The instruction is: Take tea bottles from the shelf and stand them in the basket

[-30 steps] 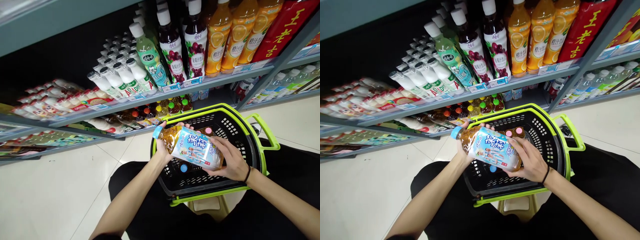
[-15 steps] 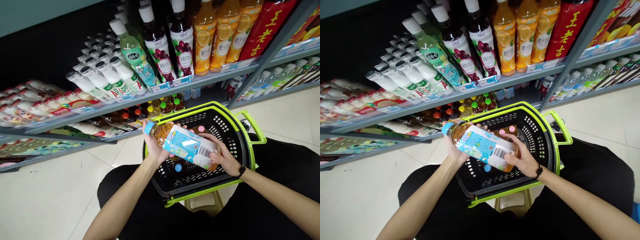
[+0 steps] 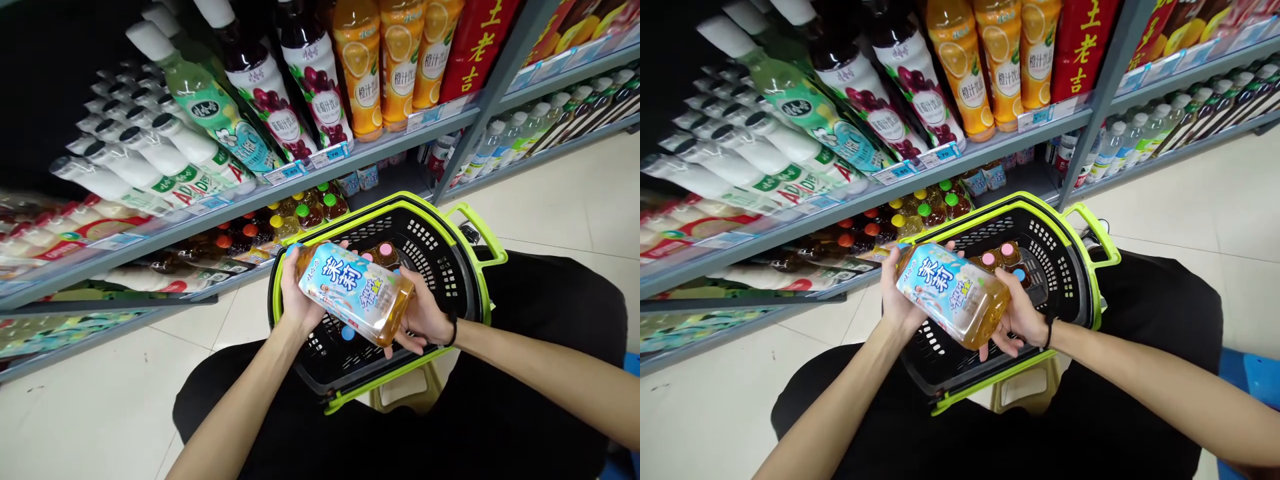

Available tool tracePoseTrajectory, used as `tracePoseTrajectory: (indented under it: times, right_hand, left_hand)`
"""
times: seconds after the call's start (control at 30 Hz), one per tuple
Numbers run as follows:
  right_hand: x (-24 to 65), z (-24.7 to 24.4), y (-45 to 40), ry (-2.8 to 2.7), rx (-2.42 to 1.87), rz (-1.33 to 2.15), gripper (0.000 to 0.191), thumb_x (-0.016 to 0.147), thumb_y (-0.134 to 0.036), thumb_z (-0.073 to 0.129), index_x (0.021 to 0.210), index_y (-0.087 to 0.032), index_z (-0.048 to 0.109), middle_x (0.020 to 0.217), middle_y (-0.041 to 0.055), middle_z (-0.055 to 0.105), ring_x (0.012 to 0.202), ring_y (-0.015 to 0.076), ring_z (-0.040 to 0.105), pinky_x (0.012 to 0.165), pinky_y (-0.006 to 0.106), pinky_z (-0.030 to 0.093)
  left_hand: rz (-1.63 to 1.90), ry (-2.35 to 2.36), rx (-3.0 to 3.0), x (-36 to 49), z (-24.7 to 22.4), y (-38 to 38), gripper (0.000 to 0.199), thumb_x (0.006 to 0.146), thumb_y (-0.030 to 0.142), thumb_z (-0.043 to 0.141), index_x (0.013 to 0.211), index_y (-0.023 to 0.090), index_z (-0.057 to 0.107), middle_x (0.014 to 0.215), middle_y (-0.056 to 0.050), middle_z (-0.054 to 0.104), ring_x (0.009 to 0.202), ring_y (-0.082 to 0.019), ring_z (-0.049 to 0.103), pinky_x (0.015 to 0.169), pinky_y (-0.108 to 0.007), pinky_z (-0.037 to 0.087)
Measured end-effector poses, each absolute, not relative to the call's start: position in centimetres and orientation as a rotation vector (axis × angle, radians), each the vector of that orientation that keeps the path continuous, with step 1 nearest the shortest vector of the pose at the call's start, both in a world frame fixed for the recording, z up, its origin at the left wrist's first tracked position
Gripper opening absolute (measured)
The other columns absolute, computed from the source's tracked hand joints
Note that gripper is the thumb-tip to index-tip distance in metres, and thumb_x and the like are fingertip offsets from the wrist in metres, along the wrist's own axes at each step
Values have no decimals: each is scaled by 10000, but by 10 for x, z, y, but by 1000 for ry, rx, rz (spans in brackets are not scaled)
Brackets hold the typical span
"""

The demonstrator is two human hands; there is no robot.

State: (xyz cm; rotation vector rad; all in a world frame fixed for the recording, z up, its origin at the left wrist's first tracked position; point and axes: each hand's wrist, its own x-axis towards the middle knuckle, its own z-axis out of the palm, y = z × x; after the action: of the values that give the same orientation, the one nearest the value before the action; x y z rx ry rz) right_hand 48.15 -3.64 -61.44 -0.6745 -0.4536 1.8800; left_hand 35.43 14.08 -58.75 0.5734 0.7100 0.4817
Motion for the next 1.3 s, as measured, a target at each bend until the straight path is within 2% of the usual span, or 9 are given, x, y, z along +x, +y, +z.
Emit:
tracePoseTrajectory:
  times: [0.1, 0.23, 0.5, 0.6, 0.77, 0.93, 1.07, 1.2, 1.3]
  right_hand:
    - [488, -615, -35, -432, -568, 1956, 1121, 847, -940, 58, 1167, -20, 613, 707, 211, 728, 251, 121, 407, 236, 182, 136]
    - [493, -618, -34, -389, -403, 2021, 1159, 853, -909, -101, 1210, -23, 555, 818, 265, 739, 295, 159, 495, 240, 198, 191]
    - [493, -621, -40, -476, -304, 2008, 1125, 874, -919, -48, 1158, -27, 574, 768, 230, 734, 270, 107, 398, 258, 193, 132]
    - [492, -620, -38, -504, -419, 2002, 1143, 883, -885, -98, 1174, -13, 580, 722, 222, 721, 297, 139, 468, 266, 193, 199]
    - [492, -620, -28, -444, -830, 1884, 1100, 941, -724, -204, 1126, -5, 607, 640, 187, 687, 393, 189, 601, 317, 208, 381]
    - [505, -616, -19, -358, -1340, 1781, 735, 1084, -523, 59, 1105, -49, 621, 876, 178, 734, 561, 165, 679, 457, 225, 528]
    - [517, -619, -20, -1005, -1926, 1585, 441, 1051, -435, 385, 1204, -95, 619, 1058, 160, 746, 763, 205, 735, 616, 282, 599]
    - [522, -622, -21, -1460, -2340, 1226, 399, 980, -396, 553, 1236, -103, 643, 1096, 188, 746, 1072, 336, 728, 914, 411, 569]
    - [523, -620, -21, -1586, -2496, 1125, 418, 1014, -399, 477, 1248, -104, 660, 1176, 222, 725, 1158, 352, 702, 952, 443, 555]
  left_hand:
    - [459, 801, 545, 358, -596, 143, 356, 904, 468, 611, 958, 136, 727, 946, -99, 773, 815, -244, 735, 799, -366, 612]
    - [475, 989, 427, 364, -605, 143, 274, 930, 381, 597, 813, 150, 685, 721, -38, 717, 600, -187, 667, 618, -302, 572]
    - [444, 1021, 334, 363, -614, 138, 265, 946, 370, 581, 829, 157, 689, 781, -40, 735, 669, -195, 688, 700, -328, 588]
    - [469, 967, 416, 360, -616, 144, 268, 921, 404, 600, 862, 161, 699, 844, -52, 744, 734, -206, 702, 761, -345, 600]
    - [511, 827, 649, 357, -603, 157, 397, 907, 487, 589, 1030, 141, 740, 1094, -124, 762, 1071, -317, 719, 984, -484, 577]
    - [648, 683, 924, 350, -593, 158, 295, 878, 459, 670, 960, 190, 761, 1083, -92, 766, 1151, -342, 699, 1053, -543, 540]
    - [642, 490, 1329, 342, -605, 146, 265, 868, 419, 737, 1033, 215, 768, 1180, -89, 744, 1205, -338, 672, 1098, -537, 510]
    - [452, 448, 1652, 342, -623, 128, 301, 934, 402, 710, 1164, 214, 758, 1255, -112, 729, 1244, -313, 652, 1151, -511, 468]
    - [309, 428, 1794, 349, -634, 112, 303, 949, 362, 710, 1202, 203, 758, 1248, -113, 737, 1233, -281, 660, 1166, -466, 458]
